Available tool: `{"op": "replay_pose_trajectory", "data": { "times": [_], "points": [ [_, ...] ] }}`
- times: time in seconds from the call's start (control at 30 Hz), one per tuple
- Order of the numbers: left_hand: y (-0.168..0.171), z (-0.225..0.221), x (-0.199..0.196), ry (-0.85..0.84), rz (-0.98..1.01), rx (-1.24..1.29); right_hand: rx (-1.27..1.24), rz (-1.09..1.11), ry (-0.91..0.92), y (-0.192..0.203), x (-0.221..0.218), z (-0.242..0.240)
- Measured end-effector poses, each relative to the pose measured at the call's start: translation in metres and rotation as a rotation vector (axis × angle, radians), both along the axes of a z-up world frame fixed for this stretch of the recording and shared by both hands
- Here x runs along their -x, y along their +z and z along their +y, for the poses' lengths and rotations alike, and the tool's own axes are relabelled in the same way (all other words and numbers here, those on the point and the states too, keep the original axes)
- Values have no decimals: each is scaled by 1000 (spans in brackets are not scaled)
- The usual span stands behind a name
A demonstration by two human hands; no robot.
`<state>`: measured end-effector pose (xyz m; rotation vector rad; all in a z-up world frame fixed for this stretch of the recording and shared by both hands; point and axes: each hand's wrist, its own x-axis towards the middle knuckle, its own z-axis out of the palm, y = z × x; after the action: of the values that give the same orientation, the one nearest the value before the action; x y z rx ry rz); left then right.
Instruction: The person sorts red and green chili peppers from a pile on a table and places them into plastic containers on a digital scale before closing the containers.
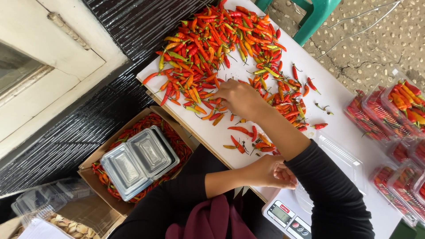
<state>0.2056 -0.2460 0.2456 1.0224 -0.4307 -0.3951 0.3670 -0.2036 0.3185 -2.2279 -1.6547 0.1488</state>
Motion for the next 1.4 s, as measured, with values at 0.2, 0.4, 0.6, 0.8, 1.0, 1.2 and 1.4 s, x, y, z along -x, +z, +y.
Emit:
{"op": "replay_pose_trajectory", "data": {
  "times": [0.2, 0.4, 0.6, 0.8, 1.0, 1.2, 1.4],
  "points": [
    [8, 6, -3, -23, -10, -54, 0, -247, 24, -41, -8, 6],
    [-32, -9, -2, -12, 29, -24, 15, -408, 21, -68, -12, 9],
    [-23, -5, -2, -26, 44, -46, 3, -536, 15, -78, -16, 10],
    [-21, -6, -2, -28, 61, -65, 15, -505, 4, -79, -18, 14],
    [-1, 4, -4, -31, 17, -53, 182, -188, -24, -36, -10, 10],
    [4, 4, -2, -23, 4, -74, 377, -163, -99, -20, -8, 9],
    [-1, 2, -2, -19, -1, -38, 178, 4, -100, -34, -14, 5]
  ]
}}
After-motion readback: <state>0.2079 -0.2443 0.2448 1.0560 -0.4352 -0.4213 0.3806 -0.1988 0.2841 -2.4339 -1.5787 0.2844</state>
